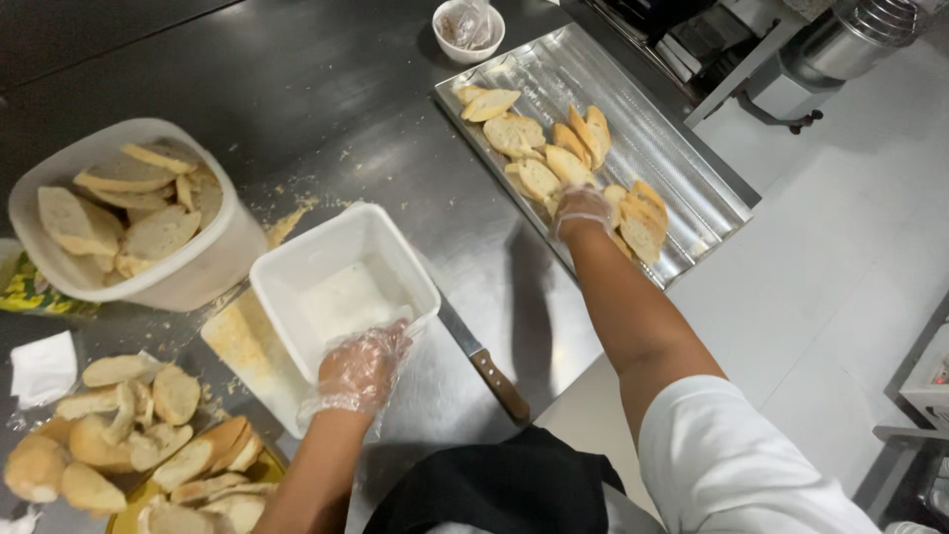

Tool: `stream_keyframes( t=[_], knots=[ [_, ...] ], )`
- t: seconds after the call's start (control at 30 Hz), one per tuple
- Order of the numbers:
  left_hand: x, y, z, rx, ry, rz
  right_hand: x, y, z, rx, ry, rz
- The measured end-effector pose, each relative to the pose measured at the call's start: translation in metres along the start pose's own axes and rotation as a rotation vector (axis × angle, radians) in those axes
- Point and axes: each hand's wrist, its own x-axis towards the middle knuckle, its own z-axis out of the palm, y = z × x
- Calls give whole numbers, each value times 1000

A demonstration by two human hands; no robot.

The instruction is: The person sorts sliced bread pieces between two white plastic containers and a metal tray. They repeatedly pick up bread slices from one container and place them into another, occasionally adjusting the pile. The process continues throughout the clip with no visible final state shown.

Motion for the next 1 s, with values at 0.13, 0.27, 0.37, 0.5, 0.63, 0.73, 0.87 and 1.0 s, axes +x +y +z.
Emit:
stream_keyframes(
  t=[0.13, 0.27, 0.37, 0.5, 0.63, 0.73, 0.87, 1.0],
  knots=[
    [1, 2, 7, -6, 100, 25, 25, 7, 19, -9, 22, -52],
    [-25, -11, 0, -5, 551, 130, 16, -1, -14, 42, 10, -127],
    [-41, -27, -13, -296, 724, -204, -7, -10, -73, 305, 147, -175],
    [-39, -52, -12, 62, 570, -363, -63, -64, -123, 706, 124, -550],
    [-29, -61, 9, 50, 553, -284, -122, -207, -101, 128, -228, -905],
    [-27, -62, 20, -61, 582, -284, -150, -276, -61, 318, -336, -871],
    [-33, -66, 19, -39, 538, -291, -148, -276, -32, 296, -240, -843],
    [-32, -66, 23, -140, 406, -465, -110, -198, -56, 423, 90, -816]
  ],
)
